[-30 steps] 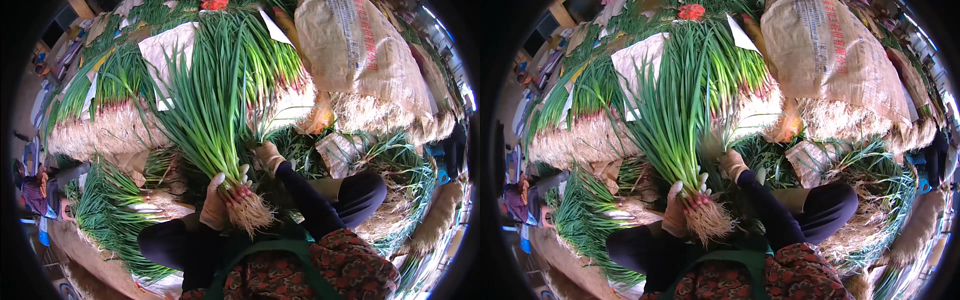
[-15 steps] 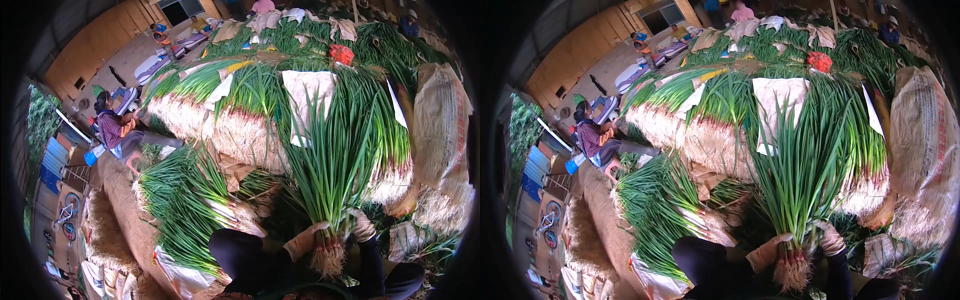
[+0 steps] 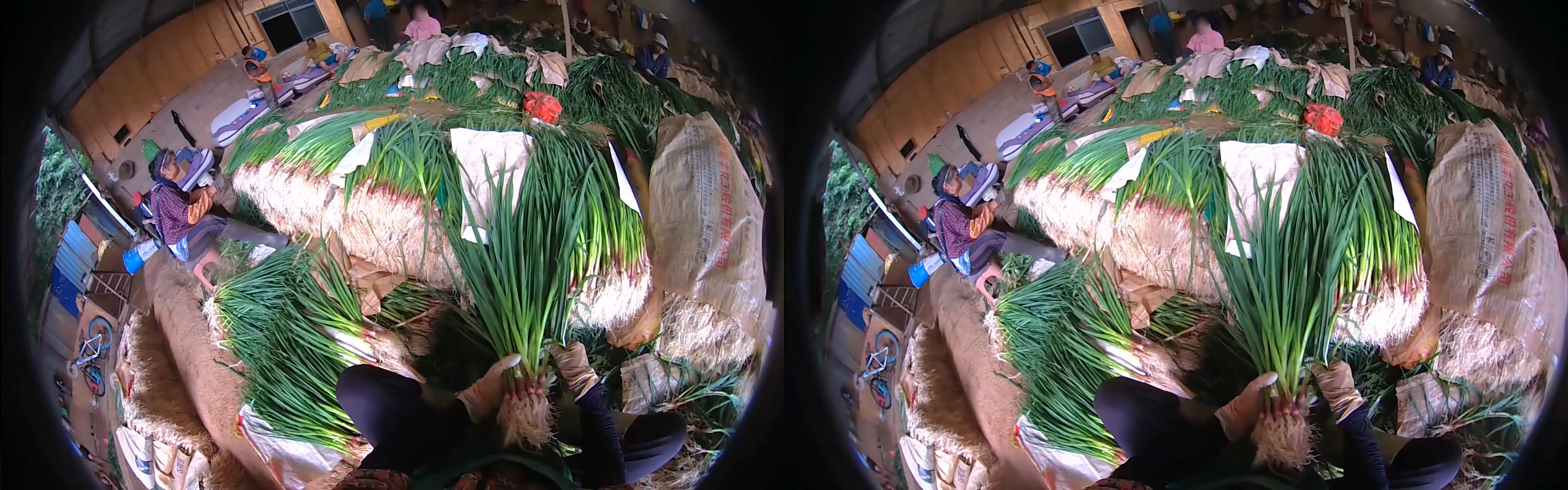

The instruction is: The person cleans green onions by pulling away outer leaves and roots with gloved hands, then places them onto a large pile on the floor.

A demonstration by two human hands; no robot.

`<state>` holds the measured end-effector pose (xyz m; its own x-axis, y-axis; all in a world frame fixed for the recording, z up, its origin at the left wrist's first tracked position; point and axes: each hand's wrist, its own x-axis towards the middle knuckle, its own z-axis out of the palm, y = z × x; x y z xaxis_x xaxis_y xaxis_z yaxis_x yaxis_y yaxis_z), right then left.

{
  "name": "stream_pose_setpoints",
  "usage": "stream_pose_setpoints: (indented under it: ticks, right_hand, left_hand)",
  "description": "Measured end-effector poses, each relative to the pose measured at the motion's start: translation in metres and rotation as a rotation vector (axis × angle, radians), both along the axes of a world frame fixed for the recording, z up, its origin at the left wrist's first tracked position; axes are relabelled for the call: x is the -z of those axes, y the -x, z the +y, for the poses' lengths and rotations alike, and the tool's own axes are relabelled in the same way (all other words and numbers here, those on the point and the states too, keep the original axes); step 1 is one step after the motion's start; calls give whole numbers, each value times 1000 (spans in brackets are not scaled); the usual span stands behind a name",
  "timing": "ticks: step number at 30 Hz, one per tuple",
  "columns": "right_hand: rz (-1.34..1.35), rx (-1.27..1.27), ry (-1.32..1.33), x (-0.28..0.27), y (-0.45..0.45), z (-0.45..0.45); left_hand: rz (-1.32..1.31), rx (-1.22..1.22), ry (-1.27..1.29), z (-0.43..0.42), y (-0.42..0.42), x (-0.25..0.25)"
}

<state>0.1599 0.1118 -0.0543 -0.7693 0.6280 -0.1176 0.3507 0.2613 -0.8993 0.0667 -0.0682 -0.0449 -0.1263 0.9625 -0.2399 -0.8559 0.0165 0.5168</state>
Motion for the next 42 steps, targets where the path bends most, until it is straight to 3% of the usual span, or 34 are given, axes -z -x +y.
stream_pose_setpoints:
  ticks: [1, 2, 5, 6, 7, 9, 10, 11, 13, 14, 15, 16, 17, 18, 20, 21, 23, 25, 26, 27, 29, 30, 31, 33, 34, 37, 39, 41, 42]
  right_hand:
    - [7, 11, 32, -5, -2, -3]
    - [232, -38, 144, 44, -2, 9]
    - [310, 54, 409, 14, -5, -8]
    - [141, 69, 308, 6, -7, -4]
    - [256, 223, 146, 25, 5, -8]
    - [454, 493, 404, 29, 2, 32]
    - [523, 782, 753, -18, -3, 34]
    - [512, 702, 732, -1, -11, 59]
    - [370, 236, 529, 47, -36, 87]
    - [332, 26, 492, 57, -43, 88]
    - [482, -44, 582, 18, -47, 64]
    - [247, 132, 606, -18, -39, 43]
    - [228, 74, 538, -34, -34, 34]
    - [112, 192, 669, -62, -21, 19]
    - [61, 55, 481, -30, 7, 29]
    - [391, -6, 262, 23, 30, 37]
    - [257, 14, -87, 11, 40, 31]
    - [-100, -62, 360, 3, 41, 35]
    - [-148, -153, 293, 1, 36, 33]
    - [-114, -400, -135, 48, 37, 47]
    - [-324, -327, -279, -13, 28, 20]
    - [-314, -239, -161, -23, 28, 12]
    - [-360, -251, -400, -14, 36, 13]
    - [-494, -168, -437, -9, 50, 12]
    - [-409, -97, -466, 6, 53, 14]
    - [408, -34, 231, 30, 50, 15]
    - [317, 50, 632, 6, 27, 14]
    - [171, 49, 744, 12, 9, 16]
    - [161, 23, 642, 11, 2, 14]
  left_hand:
    - [-51, 27, -50, 1, 4, 3]
    - [-104, 53, -99, 2, 5, 6]
    - [-245, -47, -41, 5, -5, -5]
    - [-186, -92, -34, 9, -5, 10]
    - [-44, -26, 30, 4, 5, 3]
    - [-365, 26, -140, -4, 4, -13]
    - [-349, 33, -142, -9, 1, -5]
    - [-324, 47, -145, -9, 3, 4]
    - [-313, -54, -116, -5, -7, -30]
    - [-338, -33, -111, -1, -8, -25]
    - [-355, -23, -111, 5, -10, -20]
    - [-310, -62, -49, 9, -15, -29]
    - [-272, -18, -86, 11, -15, -20]
    - [-231, 21, -123, 13, -11, -5]
    - [-130, -16, -89, 18, -17, -10]
    - [-116, -49, -22, 20, -22, -18]
    - [-86, -127, 108, 22, -25, -28]
    - [-36, -63, 57, 12, -13, -8]
    - [-15, -26, 36, 7, -9, 5]
    - [-6, -48, 39, 5, -10, 6]
    - [13, -89, 35, 9, -13, 8]
    - [70, -97, 101, 9, -13, 4]
    - [65, -91, 116, 10, -14, 7]
    - [66, -88, 142, 13, -12, 13]
    - [37, -82, 101, 12, -12, 12]
    - [-98, -123, 5, 8, -14, -7]
    - [-264, -203, -26, 12, -27, -31]
    - [-306, -172, -80, 13, -25, -25]
    - [-337, -160, -76, 15, -25, -26]
